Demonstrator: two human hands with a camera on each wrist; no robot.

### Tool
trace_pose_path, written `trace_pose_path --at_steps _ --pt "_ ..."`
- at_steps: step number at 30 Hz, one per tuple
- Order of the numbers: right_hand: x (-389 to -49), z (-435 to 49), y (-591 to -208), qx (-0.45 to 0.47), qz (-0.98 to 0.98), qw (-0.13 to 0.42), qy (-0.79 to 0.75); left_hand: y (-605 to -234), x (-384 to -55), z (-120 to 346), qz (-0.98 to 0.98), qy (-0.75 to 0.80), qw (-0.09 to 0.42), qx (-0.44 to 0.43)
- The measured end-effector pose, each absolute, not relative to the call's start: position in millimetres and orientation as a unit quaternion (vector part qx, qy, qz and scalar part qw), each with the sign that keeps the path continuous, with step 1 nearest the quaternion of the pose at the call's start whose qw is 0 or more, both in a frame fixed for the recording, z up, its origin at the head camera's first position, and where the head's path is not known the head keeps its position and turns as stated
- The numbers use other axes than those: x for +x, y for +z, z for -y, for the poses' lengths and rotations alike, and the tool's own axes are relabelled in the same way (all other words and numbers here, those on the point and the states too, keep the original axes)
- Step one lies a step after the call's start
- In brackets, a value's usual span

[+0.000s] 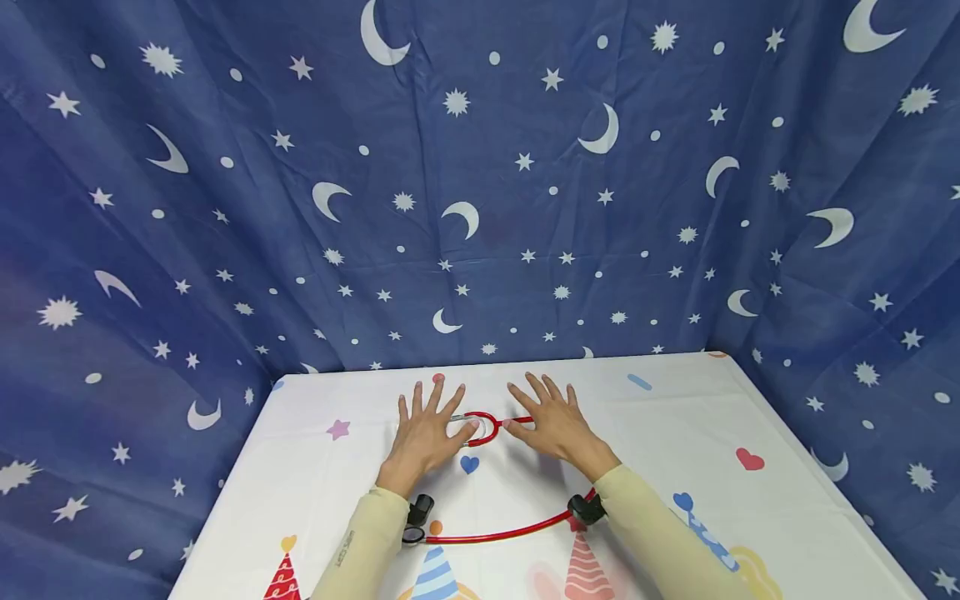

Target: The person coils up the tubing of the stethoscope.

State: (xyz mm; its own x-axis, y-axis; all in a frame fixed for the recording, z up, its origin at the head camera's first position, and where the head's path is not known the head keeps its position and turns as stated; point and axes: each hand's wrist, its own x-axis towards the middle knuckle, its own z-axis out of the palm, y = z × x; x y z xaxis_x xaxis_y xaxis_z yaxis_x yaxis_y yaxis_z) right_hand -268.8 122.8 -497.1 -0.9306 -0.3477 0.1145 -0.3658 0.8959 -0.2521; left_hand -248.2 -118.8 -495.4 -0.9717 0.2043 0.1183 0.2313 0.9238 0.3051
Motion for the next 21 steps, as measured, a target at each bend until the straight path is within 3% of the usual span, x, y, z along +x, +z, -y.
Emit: trace_pose_path --at_steps 11,21 --pt "-282 -119 -517 0.151 0.981 -0.014 0.121 -516 -260 122 0.978 -0.182 -0.018 -0.097" --pt "-284 -115 -532 0.152 0.983 -0.016 0.102 -534 -264 130 0.978 -0.173 0.006 -0.115"
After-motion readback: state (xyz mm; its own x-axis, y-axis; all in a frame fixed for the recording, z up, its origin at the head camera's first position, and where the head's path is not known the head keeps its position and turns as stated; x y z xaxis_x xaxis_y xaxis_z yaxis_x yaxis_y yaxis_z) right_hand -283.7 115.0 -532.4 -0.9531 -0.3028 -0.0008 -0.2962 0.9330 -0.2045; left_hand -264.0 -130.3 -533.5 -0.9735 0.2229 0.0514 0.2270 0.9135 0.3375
